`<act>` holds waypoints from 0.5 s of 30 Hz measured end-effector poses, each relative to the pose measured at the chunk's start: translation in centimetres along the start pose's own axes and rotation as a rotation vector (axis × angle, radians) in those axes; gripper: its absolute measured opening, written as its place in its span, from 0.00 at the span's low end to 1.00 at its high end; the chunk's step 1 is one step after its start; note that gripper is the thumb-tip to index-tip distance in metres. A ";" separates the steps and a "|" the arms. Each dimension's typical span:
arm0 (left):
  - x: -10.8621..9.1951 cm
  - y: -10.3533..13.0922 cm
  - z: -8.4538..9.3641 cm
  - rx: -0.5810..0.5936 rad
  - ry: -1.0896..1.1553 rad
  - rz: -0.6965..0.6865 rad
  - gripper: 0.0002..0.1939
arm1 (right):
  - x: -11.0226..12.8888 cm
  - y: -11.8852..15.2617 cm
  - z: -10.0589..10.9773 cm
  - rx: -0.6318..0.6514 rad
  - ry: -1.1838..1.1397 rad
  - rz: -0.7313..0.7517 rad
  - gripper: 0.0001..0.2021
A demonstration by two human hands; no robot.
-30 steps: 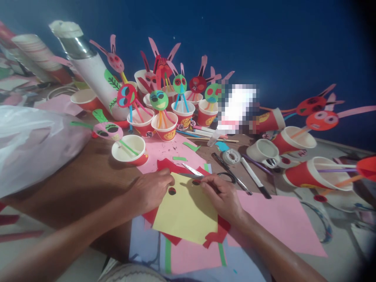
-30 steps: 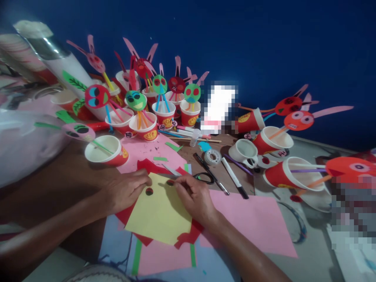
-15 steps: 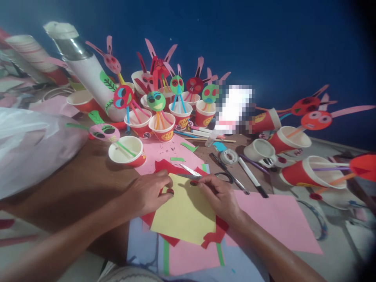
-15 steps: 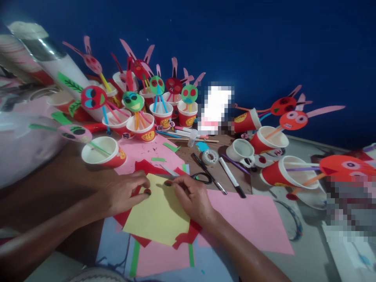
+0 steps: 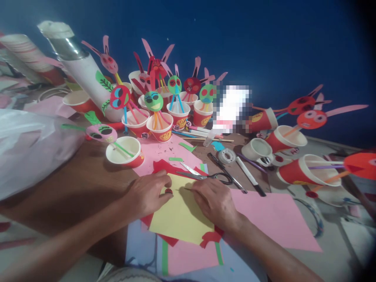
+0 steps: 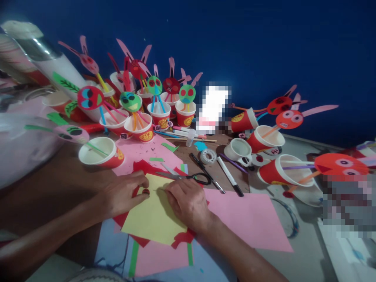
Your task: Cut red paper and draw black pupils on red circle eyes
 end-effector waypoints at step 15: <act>-0.1 -0.1 -0.2 -0.055 -0.026 -0.002 0.05 | -1.3 -0.7 0.6 0.019 0.162 -0.052 0.08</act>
Point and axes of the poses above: each hand's wrist, its own y-axis away from the middle knuckle, its own z-axis out of the back of the hand, x = y × z, the point moved 6 cm from there along -y, towards the middle knuckle, and after that the axes turned 3 degrees about x, right-handed, at the moved point
